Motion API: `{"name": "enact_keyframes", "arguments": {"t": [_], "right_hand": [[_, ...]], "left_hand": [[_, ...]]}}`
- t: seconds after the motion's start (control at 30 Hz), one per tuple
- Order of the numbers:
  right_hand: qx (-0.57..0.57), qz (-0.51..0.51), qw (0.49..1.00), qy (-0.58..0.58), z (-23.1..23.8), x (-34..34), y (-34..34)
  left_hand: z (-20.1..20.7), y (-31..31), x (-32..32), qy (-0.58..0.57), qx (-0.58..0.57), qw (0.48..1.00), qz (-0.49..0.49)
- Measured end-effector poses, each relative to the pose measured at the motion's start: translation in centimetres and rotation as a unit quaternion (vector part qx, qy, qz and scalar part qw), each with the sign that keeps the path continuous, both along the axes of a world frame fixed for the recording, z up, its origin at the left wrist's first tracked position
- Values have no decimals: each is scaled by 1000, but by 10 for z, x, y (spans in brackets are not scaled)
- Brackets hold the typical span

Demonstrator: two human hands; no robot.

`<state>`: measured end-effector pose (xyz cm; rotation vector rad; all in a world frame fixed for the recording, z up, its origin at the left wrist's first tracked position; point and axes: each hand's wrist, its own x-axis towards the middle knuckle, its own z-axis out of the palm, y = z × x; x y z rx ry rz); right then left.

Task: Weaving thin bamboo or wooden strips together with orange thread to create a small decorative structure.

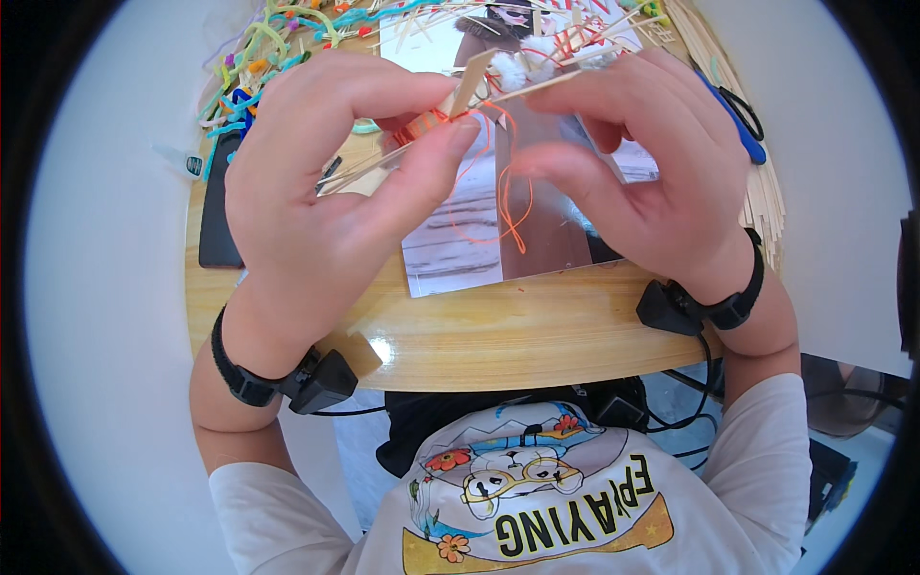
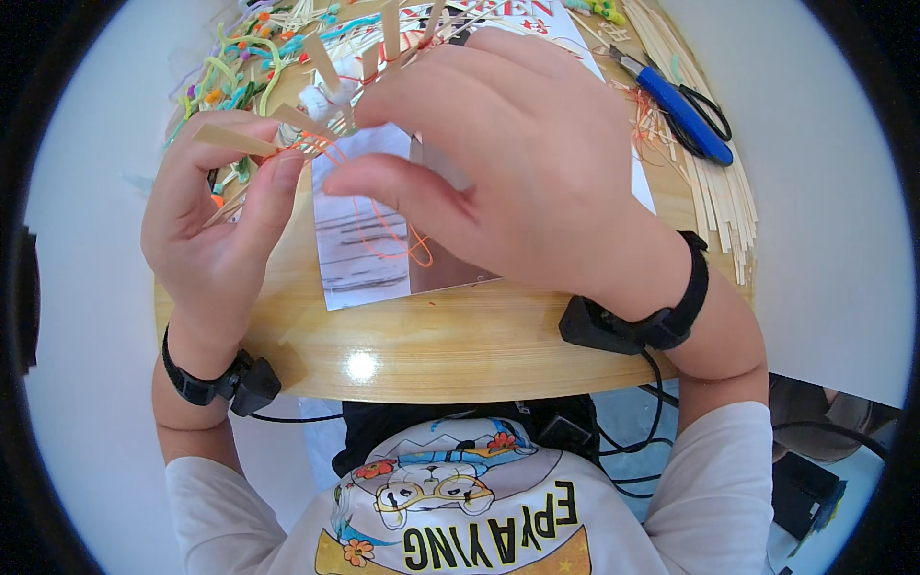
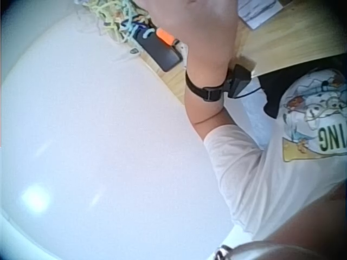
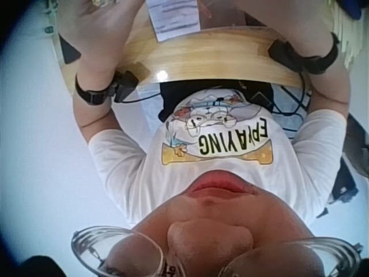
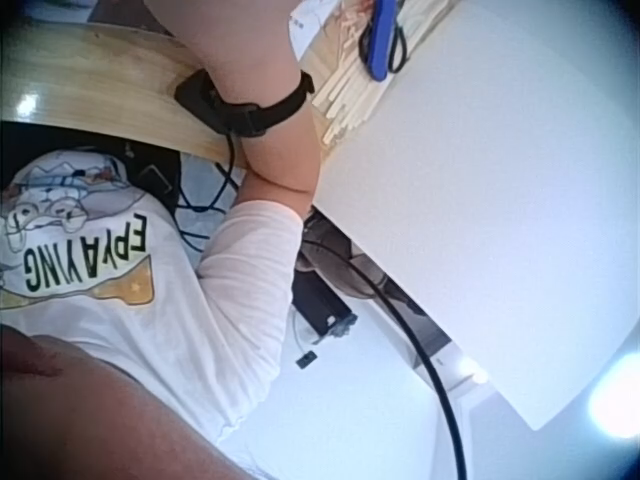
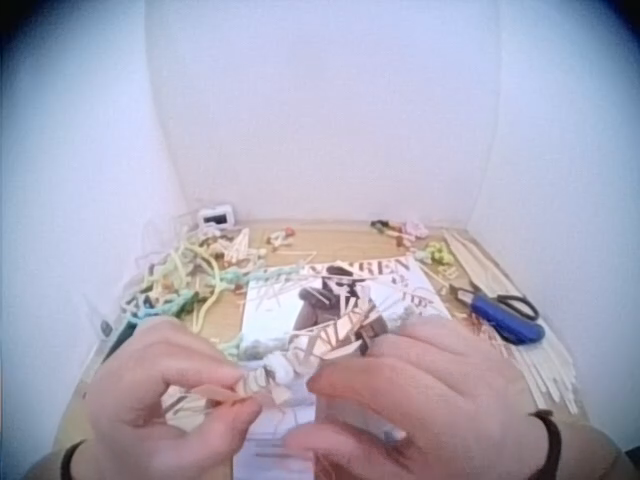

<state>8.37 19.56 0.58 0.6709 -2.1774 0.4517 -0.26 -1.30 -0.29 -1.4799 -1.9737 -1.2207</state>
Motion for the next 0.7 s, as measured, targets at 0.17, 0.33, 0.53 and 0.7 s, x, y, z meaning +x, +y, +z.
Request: {"name": "enact_keyframes", "arguments": {"t": [0.17,0.33,0.53,0.7], "right_hand": [[-93,3,985,-145,-4,3,-2],[-236,27,928,-286,-7,6,-10],[-447,62,775,-442,-4,5,-19],[-510,86,694,-500,-2,9,-21]], "left_hand": [[-2,-1,-1,-2,-11,1000,20],[-3,1,-2,21,-17,999,19],[-4,2,-1,71,-23,997,34],[-2,-1,0,108,-38,993,41]]}}
